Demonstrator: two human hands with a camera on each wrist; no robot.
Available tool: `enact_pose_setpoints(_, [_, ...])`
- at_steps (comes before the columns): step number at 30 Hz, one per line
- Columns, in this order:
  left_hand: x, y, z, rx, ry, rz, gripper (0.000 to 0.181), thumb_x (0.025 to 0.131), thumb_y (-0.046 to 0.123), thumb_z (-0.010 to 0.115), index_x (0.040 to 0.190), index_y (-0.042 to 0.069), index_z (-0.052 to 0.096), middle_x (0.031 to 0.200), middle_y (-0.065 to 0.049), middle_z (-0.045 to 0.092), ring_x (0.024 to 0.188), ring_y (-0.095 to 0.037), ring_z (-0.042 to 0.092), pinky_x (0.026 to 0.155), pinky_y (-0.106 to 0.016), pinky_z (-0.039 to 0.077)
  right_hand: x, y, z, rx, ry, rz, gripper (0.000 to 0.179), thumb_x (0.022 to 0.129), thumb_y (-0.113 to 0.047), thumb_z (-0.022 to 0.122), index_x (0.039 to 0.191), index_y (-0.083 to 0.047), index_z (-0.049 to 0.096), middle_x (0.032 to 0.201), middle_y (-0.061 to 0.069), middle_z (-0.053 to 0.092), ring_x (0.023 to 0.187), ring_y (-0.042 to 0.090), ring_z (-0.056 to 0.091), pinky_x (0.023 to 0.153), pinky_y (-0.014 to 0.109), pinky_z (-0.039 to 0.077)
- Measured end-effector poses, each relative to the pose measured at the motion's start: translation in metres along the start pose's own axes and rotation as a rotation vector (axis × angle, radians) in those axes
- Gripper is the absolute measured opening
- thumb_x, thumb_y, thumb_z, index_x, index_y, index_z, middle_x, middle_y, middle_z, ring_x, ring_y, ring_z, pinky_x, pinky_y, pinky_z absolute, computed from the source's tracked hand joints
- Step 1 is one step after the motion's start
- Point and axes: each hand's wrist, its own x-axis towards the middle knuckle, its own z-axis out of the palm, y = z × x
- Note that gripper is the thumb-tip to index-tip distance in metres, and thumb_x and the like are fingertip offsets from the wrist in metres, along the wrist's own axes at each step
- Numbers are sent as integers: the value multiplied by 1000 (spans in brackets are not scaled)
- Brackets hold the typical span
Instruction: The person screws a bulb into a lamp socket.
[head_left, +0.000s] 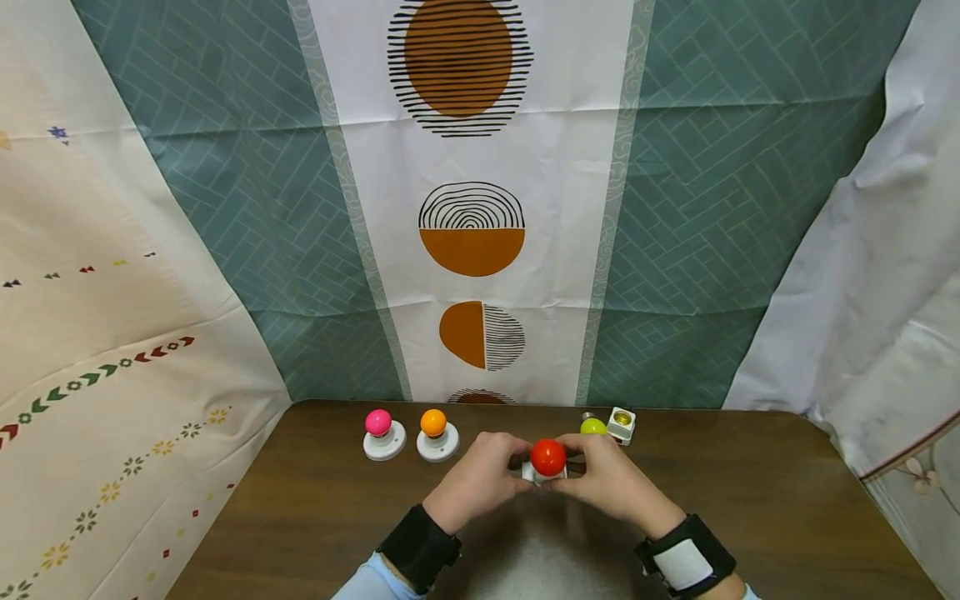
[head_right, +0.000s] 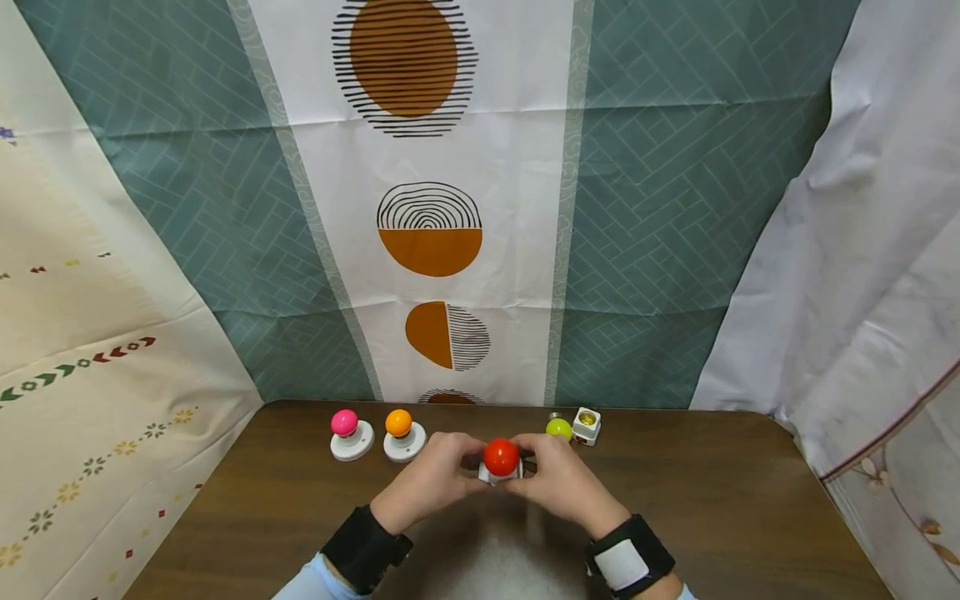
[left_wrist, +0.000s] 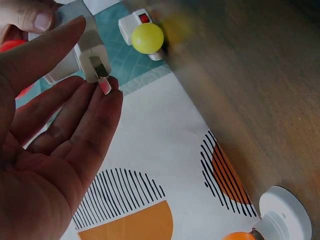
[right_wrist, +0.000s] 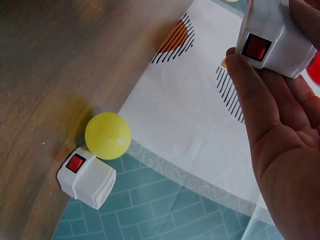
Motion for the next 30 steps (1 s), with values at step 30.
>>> enact_pose_setpoints(30, [-6, -8, 5, -36, 253, -134, 21, 68, 21, 83, 86, 14, 75, 77, 7, 71, 66, -2, 60, 63, -16, 52, 3, -6, 0, -48, 122, 38, 51, 74, -20, 79, 121, -17, 61, 119, -3, 64, 106, 16, 62, 86, 33, 54])
